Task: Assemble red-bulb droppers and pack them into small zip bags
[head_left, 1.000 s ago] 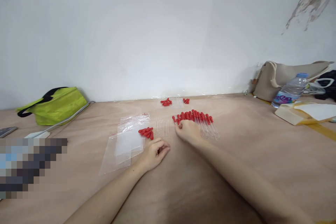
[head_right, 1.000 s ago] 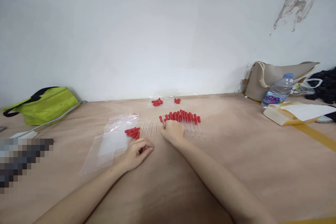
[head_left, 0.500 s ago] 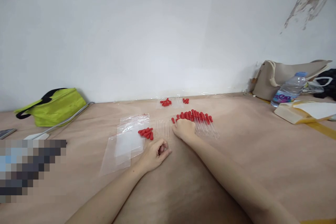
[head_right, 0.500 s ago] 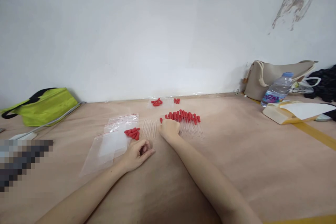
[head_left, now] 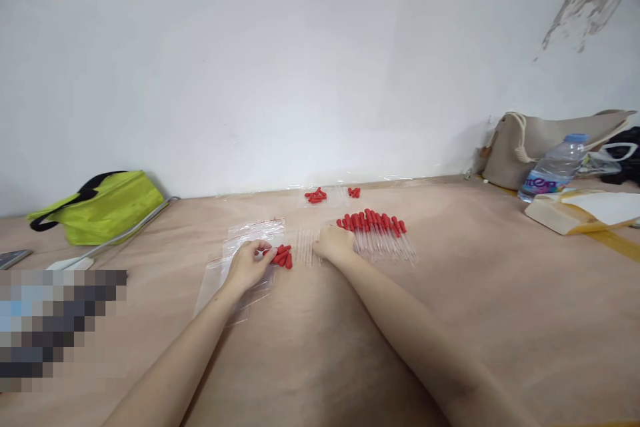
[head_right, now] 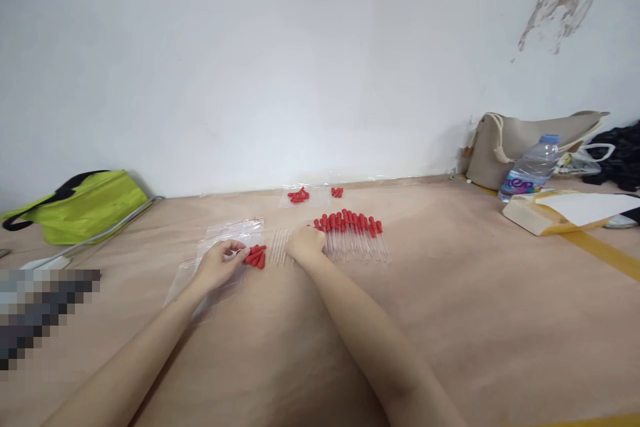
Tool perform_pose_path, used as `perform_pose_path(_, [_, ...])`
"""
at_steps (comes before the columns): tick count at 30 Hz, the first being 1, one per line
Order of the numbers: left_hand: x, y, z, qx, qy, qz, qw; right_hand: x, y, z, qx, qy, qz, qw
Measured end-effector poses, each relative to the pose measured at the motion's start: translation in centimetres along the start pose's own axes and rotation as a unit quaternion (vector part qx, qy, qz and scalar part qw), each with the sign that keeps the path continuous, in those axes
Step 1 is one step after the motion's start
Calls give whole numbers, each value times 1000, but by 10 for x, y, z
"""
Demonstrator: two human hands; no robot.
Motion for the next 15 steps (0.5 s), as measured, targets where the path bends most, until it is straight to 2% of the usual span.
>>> perform_pose_path(5, [4, 4, 2, -11, -15, 0, 1000, 2, -6, 1, -3, 0, 8, 1000])
perform_pose_path(9, [2, -7, 5, -14, -7, 36, 999, 16, -20, 12, -10, -23, 48, 999])
perform_pose_path(13, [3, -30, 14, 18, -1, 105, 994, 45, -37, 32, -71, -131, 125, 981])
perform_pose_path(15, [7, -30, 27, 72, 16, 111, 991, 62, -42, 44, -111, -196, 163, 961])
Point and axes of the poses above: each hand's wrist, its own x-axis away from the middle knuckle, its own y-axis out of the palm, z = x × y, the point moved 9 cm from there along -x, towards the middle knuckle, and after that the axes turned 4 degrees about -z, right-handed, at the moved point
